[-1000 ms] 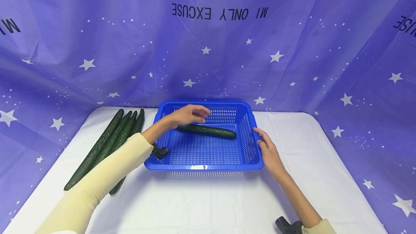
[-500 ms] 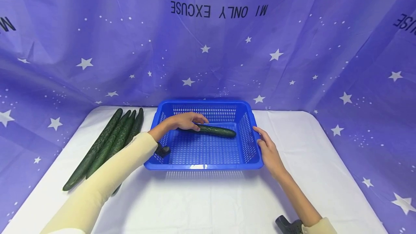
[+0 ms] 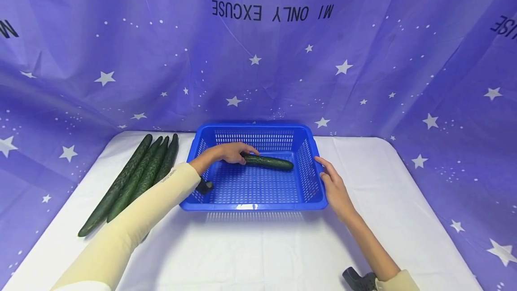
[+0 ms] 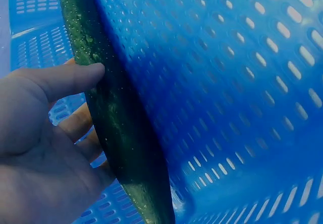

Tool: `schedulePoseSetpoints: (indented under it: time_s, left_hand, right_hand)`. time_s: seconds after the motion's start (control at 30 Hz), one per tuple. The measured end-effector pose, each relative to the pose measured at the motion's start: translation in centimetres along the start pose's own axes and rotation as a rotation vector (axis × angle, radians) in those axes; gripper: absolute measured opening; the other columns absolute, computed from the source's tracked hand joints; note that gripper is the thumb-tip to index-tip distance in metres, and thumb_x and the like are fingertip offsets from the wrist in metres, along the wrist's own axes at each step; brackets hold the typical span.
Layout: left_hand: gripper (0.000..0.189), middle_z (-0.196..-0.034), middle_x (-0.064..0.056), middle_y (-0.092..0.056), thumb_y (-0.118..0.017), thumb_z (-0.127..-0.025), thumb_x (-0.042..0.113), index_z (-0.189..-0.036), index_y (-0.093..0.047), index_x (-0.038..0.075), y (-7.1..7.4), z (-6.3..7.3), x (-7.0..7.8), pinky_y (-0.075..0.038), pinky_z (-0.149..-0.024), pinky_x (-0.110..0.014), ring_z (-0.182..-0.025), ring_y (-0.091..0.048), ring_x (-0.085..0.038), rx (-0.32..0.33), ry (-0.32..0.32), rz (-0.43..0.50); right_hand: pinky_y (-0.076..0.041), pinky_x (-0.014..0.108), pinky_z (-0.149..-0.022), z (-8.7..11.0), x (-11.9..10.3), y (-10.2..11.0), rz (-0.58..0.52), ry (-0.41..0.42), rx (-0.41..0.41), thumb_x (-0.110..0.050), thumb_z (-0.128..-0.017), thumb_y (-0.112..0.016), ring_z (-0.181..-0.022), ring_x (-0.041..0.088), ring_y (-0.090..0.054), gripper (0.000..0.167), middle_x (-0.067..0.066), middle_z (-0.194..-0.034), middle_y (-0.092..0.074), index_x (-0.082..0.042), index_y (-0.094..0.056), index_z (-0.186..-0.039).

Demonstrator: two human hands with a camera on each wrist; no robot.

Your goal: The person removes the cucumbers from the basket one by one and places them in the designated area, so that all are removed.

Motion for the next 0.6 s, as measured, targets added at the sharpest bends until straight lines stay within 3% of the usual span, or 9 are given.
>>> schedulePoseSetpoints:
  time_s: [0.17,0.43,0.6]
  left_hand:
    - [0.056,-0.152,-0.015,-0.042,-0.055,-0.097,-0.006,-0.147,-0.052,0.018,0.02,-0.04,-0.08,-0.039,-0.102,-0.036,-0.141,-0.037,-0.029,0.0,0.01,-0.024]
    - [0.054,-0.15,-0.014,-0.045,-0.058,-0.096,-0.005,-0.145,-0.054,0.019,0.21,0.07,0.21,-0.038,-0.108,-0.041,-0.138,-0.041,-0.029,0.015,-0.011,-0.065]
    - [0.055,-0.151,-0.013,-0.044,-0.055,-0.096,-0.008,-0.144,-0.054,0.017,0.51,0.15,0.78,-0.042,-0.096,-0.035,-0.139,-0.039,-0.029,0.035,-0.041,-0.047]
  right_hand:
    - [-0.025,0.062,-0.109,0.04,-0.05,-0.01,-0.004,0.003,0.0,-0.014,-0.108,-0.027,-0.14,0.042,-0.03,0.049,0.021,-0.159,-0.024,-0.011,-0.03,-0.157]
    - [-0.027,0.061,-0.107,-0.03,0.1,0.03,0.001,0.011,0.002,-0.013,-0.108,-0.027,-0.138,0.042,-0.032,0.048,0.022,-0.158,-0.026,-0.01,-0.031,-0.156]
    - [-0.024,0.062,-0.109,-0.07,0.11,0.09,0.004,0.01,0.007,-0.013,-0.108,-0.027,-0.14,0.043,-0.03,0.048,0.022,-0.159,-0.025,-0.01,-0.031,-0.156]
Point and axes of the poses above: each hand's wrist, its own z-axis away from the middle knuckle, its own y-axis out of the back of the hand, x = y × z, the point moved 9 cm from there along -z, towards the middle knuckle
